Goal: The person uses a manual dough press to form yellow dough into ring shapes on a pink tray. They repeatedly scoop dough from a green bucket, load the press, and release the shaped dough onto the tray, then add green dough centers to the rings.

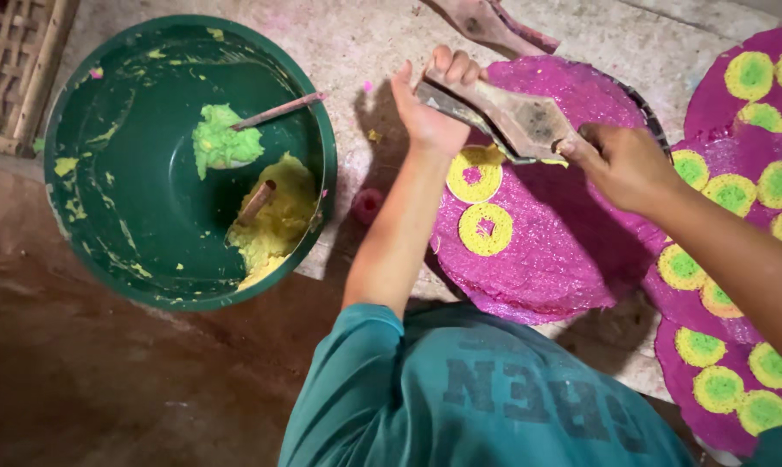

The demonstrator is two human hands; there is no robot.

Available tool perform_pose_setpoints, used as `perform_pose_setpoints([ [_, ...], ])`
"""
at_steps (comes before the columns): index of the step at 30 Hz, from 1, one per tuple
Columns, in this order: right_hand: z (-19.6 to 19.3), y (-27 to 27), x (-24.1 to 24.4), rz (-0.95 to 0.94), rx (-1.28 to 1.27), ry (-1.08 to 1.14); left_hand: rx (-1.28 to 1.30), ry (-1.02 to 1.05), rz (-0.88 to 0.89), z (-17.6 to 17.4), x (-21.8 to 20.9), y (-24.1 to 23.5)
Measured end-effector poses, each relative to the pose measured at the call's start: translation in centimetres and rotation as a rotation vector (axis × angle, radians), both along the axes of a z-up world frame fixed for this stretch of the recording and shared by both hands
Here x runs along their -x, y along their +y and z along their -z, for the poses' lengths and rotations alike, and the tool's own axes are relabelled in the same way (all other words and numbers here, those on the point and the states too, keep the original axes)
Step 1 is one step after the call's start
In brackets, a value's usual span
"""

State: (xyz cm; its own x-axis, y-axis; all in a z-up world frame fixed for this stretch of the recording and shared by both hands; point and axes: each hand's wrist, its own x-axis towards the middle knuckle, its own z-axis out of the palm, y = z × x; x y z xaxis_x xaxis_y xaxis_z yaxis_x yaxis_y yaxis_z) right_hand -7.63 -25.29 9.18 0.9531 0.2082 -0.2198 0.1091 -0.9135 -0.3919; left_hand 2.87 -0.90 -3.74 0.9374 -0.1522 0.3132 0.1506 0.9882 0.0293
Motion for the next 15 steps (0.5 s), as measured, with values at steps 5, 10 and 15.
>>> perform_pose_setpoints([
  [5, 0.8, -0.9, 1.5, 0.083, -0.347, -0.112, -0.923, 0.185, 0.125, -0.9, 1.9, 4.0],
  [10, 3.8, -1.7, 4.8, 0.251, -0.92, -0.099, -1.943, -0.677, -0.064, -3.7, 7.6, 6.5],
  [15, 7.5, -3.3, 8.9, 0.41, -1.224, -0.141, -2.183, -0.787, 0.057, -4.5, 8.6, 6.2],
])
